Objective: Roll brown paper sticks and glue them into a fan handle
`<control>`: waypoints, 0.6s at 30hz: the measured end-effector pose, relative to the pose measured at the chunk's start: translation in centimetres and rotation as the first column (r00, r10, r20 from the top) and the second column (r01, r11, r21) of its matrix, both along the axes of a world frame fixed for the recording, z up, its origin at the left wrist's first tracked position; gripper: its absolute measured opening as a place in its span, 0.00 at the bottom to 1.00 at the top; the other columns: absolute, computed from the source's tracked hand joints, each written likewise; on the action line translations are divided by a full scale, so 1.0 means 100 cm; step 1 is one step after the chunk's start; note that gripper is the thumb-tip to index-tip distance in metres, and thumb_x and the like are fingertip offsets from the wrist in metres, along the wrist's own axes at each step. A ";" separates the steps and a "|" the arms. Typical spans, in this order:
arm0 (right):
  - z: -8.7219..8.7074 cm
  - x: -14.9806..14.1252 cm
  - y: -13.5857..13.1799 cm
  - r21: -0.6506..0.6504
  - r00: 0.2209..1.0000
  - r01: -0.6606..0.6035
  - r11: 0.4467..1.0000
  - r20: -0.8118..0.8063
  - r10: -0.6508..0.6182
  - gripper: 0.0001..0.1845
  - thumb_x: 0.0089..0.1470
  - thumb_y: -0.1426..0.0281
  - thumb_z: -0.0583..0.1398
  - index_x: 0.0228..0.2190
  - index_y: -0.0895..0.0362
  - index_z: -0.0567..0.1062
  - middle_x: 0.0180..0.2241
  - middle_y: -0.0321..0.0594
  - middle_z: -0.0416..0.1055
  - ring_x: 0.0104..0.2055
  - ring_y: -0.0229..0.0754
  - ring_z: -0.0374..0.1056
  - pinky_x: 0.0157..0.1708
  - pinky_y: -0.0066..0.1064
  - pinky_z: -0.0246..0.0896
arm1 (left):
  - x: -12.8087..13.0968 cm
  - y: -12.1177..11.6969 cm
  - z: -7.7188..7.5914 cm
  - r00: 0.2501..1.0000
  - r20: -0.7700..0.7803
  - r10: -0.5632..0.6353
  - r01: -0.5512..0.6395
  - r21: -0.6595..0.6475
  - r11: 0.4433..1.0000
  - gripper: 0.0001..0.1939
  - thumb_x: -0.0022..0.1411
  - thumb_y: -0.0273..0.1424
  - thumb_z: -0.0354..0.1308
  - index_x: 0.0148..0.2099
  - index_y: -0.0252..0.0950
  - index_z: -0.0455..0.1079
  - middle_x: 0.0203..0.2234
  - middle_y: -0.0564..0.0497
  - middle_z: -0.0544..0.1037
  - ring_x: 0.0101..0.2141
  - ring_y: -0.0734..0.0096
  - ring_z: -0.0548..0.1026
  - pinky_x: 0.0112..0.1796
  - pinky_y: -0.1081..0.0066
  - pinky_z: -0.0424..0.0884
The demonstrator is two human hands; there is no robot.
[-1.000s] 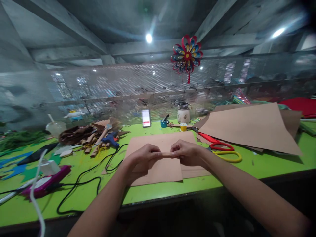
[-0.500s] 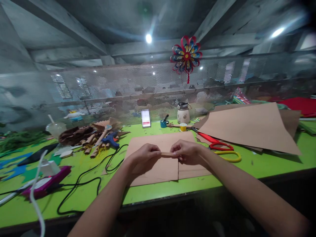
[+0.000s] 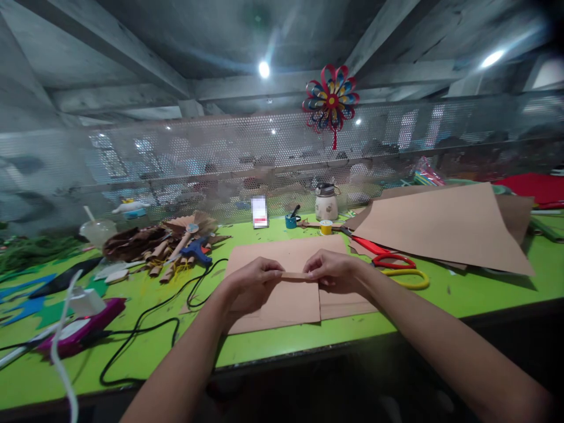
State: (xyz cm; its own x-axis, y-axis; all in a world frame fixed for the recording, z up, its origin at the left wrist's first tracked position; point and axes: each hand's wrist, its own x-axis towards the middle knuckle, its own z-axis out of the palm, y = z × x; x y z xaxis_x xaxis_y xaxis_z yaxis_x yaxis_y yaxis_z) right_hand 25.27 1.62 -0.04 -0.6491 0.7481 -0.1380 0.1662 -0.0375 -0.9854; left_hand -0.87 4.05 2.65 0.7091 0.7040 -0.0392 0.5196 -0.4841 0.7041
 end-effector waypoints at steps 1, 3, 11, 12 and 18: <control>0.000 0.001 0.000 0.010 1.000 -0.009 1.000 0.001 0.009 0.18 0.43 0.63 0.70 0.33 0.63 0.77 0.12 0.27 0.59 0.15 0.29 0.56 0.20 0.24 0.59 | 0.000 0.000 0.000 1.000 -0.002 -0.003 0.003 0.001 1.000 0.21 0.58 0.45 0.55 0.40 0.31 0.74 0.28 0.50 0.74 0.30 0.69 0.67 0.33 0.72 0.63; 0.001 0.002 -0.002 0.018 1.000 -0.008 1.000 -0.003 0.008 0.18 0.44 0.63 0.70 0.34 0.62 0.78 0.12 0.26 0.58 0.16 0.30 0.57 0.23 0.25 0.61 | 0.000 -0.001 0.001 1.000 -0.005 -0.006 0.005 -0.013 1.000 0.21 0.58 0.45 0.56 0.39 0.31 0.74 0.26 0.51 0.71 0.28 0.71 0.65 0.31 0.73 0.62; 0.002 0.003 -0.001 -0.010 0.999 -0.021 1.000 -0.029 0.021 0.18 0.42 0.63 0.70 0.33 0.62 0.77 0.15 0.27 0.60 0.17 0.30 0.56 0.22 0.26 0.60 | 0.000 -0.003 0.002 0.999 0.026 0.021 -0.018 -0.106 0.994 0.21 0.55 0.47 0.58 0.35 0.30 0.73 0.20 0.55 0.66 0.23 0.75 0.61 0.25 0.74 0.58; 0.001 0.004 0.000 -0.013 0.999 -0.040 0.999 -0.033 0.039 0.18 0.42 0.63 0.70 0.33 0.62 0.77 0.13 0.26 0.59 0.16 0.30 0.55 0.23 0.26 0.61 | -0.001 -0.001 0.001 0.999 0.030 0.031 -0.028 -0.100 0.995 0.21 0.55 0.47 0.59 0.33 0.30 0.72 0.19 0.55 0.66 0.22 0.75 0.62 0.25 0.74 0.57; 0.000 0.002 -0.008 -0.086 0.994 -0.019 0.996 -0.105 0.010 0.16 0.43 0.63 0.70 0.29 0.61 0.75 0.14 0.28 0.61 0.17 0.30 0.55 0.24 0.25 0.56 | -0.004 0.003 -0.001 0.989 0.072 0.132 -0.128 -0.056 0.990 0.21 0.50 0.47 0.63 0.27 0.32 0.70 0.16 0.56 0.66 0.20 0.75 0.62 0.22 0.75 0.56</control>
State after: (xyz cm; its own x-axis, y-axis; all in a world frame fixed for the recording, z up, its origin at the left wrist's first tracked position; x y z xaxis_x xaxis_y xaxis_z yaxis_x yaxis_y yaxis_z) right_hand 25.45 0.78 -0.04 -0.6741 0.7266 -0.1327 0.0635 -0.1220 -0.9905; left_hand -1.28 4.33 2.53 0.6141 0.7888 -0.0272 0.5200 -0.3784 0.7657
